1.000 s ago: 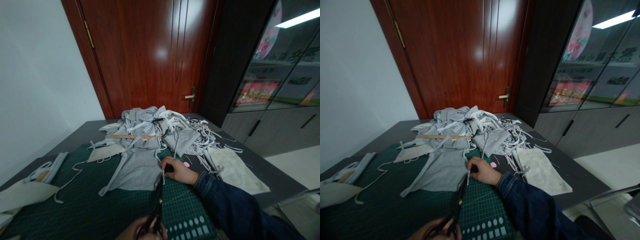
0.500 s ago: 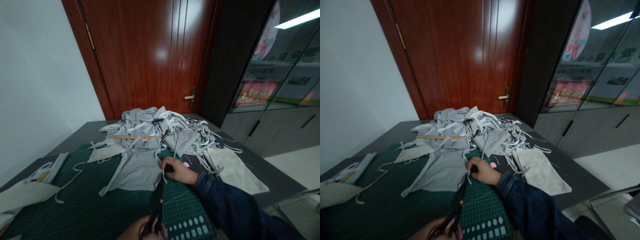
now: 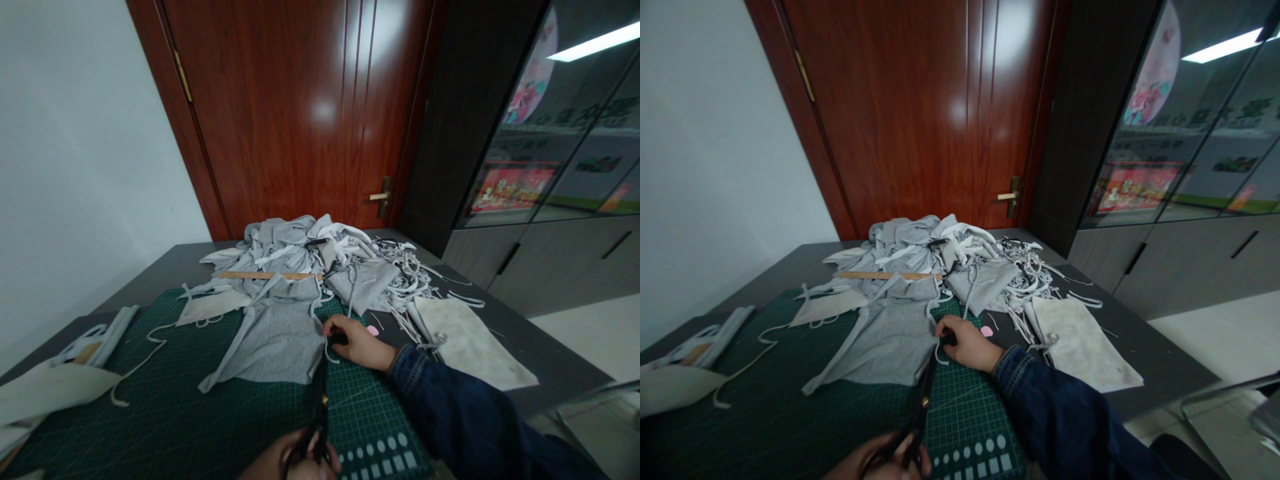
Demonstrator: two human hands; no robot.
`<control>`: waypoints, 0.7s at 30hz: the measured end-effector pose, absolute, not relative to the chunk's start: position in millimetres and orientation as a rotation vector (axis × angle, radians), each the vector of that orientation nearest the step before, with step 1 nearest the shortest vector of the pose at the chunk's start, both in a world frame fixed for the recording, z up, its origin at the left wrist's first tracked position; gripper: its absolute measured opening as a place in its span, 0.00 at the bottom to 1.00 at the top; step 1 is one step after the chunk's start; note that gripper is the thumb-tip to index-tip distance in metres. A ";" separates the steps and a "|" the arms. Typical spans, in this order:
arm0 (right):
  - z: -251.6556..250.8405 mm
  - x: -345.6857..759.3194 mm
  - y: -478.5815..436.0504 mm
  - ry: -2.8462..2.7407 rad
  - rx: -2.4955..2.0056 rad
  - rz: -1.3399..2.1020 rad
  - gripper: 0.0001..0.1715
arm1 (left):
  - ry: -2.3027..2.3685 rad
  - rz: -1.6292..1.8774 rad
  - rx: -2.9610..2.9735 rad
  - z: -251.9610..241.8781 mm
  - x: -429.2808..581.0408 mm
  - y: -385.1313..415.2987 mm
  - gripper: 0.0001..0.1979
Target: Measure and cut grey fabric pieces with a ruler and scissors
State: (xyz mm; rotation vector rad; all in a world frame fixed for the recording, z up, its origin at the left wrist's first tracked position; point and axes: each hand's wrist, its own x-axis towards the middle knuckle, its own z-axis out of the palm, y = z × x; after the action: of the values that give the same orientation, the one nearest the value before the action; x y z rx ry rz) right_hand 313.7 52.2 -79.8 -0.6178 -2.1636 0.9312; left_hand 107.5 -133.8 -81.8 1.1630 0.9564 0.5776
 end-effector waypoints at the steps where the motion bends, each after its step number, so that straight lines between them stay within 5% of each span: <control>1: -80.6 313.6 52.3 -2.159 -0.622 0.935 0.25 | 0.965 0.575 1.166 -83.6 107.3 -132.6 0.23; 21: -69.9 314.6 43.8 -2.145 -0.590 0.881 0.22 | 0.855 0.655 1.005 -54.8 114.3 -135.8 0.29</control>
State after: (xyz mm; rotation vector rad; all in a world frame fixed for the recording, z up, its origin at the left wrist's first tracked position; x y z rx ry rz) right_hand 314.6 43.8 -69.9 -0.5904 -2.1448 0.8814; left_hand 114.3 -135.8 -54.8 1.0046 0.8549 0.6546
